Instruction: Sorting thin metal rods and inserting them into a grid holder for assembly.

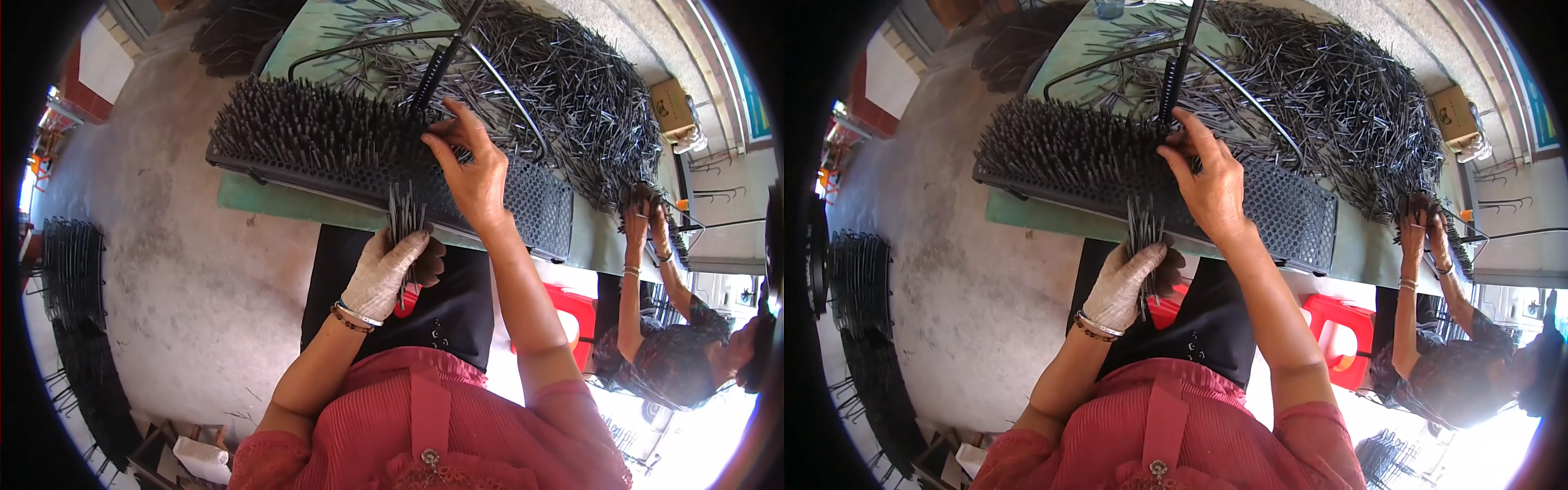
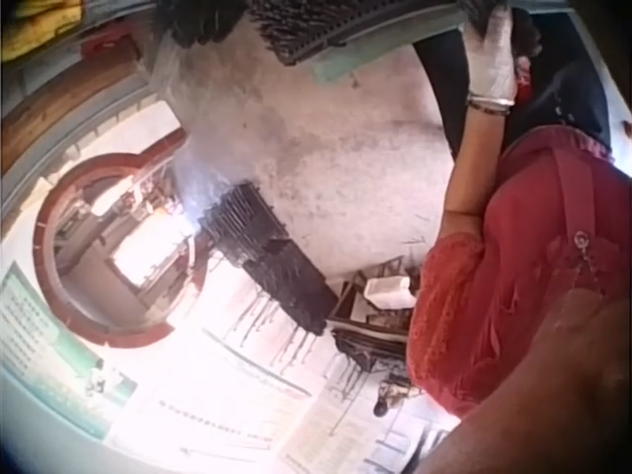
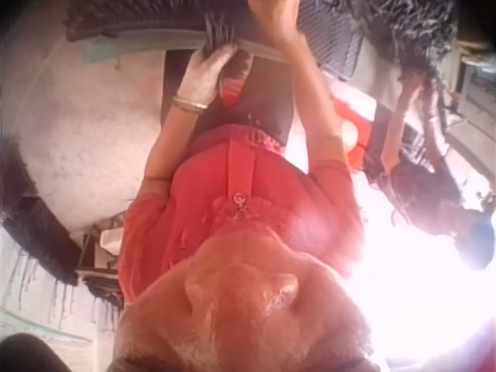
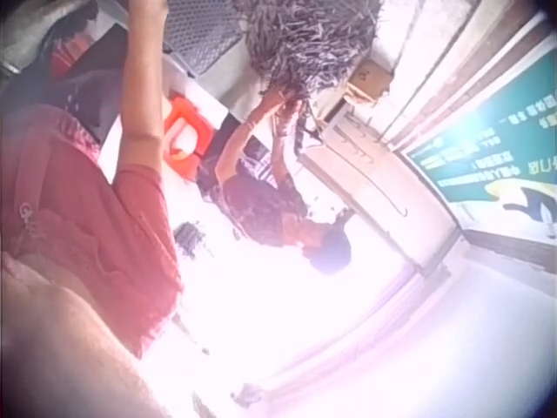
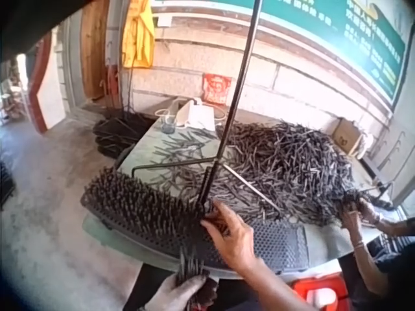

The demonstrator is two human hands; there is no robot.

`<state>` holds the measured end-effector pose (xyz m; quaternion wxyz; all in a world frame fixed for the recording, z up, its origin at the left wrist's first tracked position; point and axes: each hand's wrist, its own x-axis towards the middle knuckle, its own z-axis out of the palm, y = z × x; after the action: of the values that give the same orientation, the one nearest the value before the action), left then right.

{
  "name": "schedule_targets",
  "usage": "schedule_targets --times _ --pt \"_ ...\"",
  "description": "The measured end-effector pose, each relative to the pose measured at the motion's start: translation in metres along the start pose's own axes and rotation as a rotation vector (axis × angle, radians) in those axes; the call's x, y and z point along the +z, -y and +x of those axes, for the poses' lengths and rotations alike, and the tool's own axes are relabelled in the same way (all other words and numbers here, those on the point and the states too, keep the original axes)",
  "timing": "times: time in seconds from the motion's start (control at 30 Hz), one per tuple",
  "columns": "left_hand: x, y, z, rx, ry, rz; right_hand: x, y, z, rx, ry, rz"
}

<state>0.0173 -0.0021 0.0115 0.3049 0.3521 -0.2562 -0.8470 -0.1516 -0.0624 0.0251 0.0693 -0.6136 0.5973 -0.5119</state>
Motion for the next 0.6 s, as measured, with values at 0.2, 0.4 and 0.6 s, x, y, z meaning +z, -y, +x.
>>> schedule_targets --times 0.2,0.4,0.6 --pt "-0.003 0.002 0.002 -0.021 -0.076 -0.017 0.002 -0.003 -0.003 -0.16 -0.046 -0.156" --pt "-0.007 0.004 0.0 -0.039 -0.041 -0.018 0.0 -0.006 -0.007 -0.265 0.062 -0.36" --pt "-0.009 0.005 0.002 0.0 -0.029 0.066 -0.005 -0.001 -0.01 -0.334 0.048 -0.46"
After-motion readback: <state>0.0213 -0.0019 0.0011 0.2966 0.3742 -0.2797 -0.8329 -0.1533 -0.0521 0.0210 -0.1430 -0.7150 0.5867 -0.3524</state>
